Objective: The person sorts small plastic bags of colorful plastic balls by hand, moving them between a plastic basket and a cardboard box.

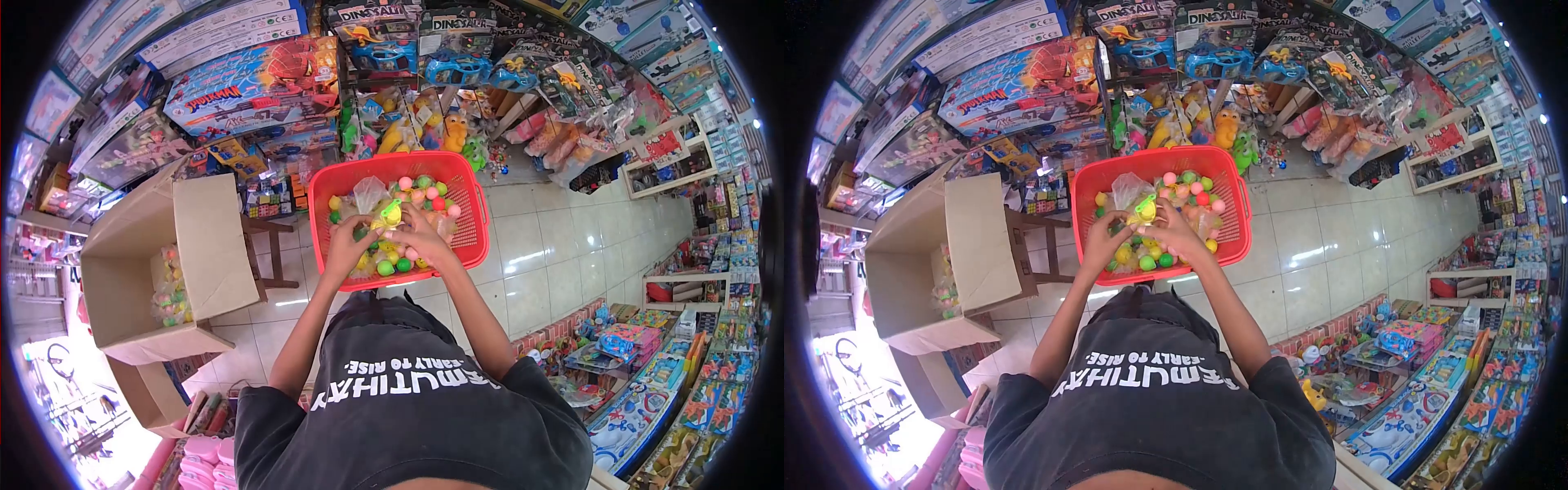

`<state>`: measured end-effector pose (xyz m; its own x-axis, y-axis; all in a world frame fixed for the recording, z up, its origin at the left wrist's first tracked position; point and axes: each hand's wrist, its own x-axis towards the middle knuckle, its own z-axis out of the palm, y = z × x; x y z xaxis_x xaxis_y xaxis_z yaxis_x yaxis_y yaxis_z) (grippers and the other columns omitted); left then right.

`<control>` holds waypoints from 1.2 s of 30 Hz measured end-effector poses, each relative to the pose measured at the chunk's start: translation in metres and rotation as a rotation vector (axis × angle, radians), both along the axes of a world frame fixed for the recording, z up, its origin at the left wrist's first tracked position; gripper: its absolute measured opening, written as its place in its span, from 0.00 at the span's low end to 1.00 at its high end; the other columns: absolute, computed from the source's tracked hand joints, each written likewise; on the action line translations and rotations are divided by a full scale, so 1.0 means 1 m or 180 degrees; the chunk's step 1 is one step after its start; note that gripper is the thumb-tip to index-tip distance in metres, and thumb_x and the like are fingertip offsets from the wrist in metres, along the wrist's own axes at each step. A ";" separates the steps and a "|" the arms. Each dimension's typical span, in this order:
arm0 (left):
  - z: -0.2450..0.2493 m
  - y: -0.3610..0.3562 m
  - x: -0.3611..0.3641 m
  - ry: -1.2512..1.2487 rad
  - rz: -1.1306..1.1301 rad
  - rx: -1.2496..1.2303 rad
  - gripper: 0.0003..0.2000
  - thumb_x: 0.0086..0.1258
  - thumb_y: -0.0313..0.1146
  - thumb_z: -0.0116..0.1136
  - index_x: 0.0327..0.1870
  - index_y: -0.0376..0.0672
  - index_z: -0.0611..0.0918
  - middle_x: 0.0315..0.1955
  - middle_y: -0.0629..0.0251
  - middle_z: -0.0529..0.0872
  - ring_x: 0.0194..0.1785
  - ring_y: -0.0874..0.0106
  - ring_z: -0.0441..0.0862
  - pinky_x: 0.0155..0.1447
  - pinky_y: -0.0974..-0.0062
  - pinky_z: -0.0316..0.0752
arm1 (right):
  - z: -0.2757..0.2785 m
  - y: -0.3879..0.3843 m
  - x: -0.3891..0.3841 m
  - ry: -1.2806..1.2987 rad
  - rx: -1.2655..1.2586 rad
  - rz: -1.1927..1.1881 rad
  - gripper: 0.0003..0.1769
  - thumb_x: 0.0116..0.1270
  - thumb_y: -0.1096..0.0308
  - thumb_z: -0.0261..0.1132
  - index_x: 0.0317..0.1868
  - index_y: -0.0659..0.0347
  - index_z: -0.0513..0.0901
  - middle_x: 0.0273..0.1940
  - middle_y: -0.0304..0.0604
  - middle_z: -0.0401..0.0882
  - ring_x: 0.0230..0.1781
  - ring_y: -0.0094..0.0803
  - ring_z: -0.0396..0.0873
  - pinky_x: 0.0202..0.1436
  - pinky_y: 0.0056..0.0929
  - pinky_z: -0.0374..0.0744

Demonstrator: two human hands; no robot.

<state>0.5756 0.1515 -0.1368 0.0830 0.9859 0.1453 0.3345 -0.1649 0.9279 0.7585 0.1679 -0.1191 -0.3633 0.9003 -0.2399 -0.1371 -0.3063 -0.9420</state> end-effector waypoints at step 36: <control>0.103 -0.247 -0.121 -0.0761 0.1702 0.0454 0.09 0.63 0.26 0.55 0.43 0.35 0.78 0.36 0.61 0.81 0.40 0.73 0.77 0.48 0.76 0.70 | 0.081 -0.148 -0.156 -0.0294 0.0899 0.1360 0.08 0.61 0.72 0.57 0.40 0.64 0.72 0.32 0.37 0.75 0.25 0.18 0.76 0.21 0.15 0.74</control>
<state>0.4545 -0.0953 -0.0338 -0.4701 0.8514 0.2327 0.1901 -0.1598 0.9687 0.6020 0.0194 -0.0381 -0.7013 0.7105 -0.0574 0.0323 -0.0489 -0.9983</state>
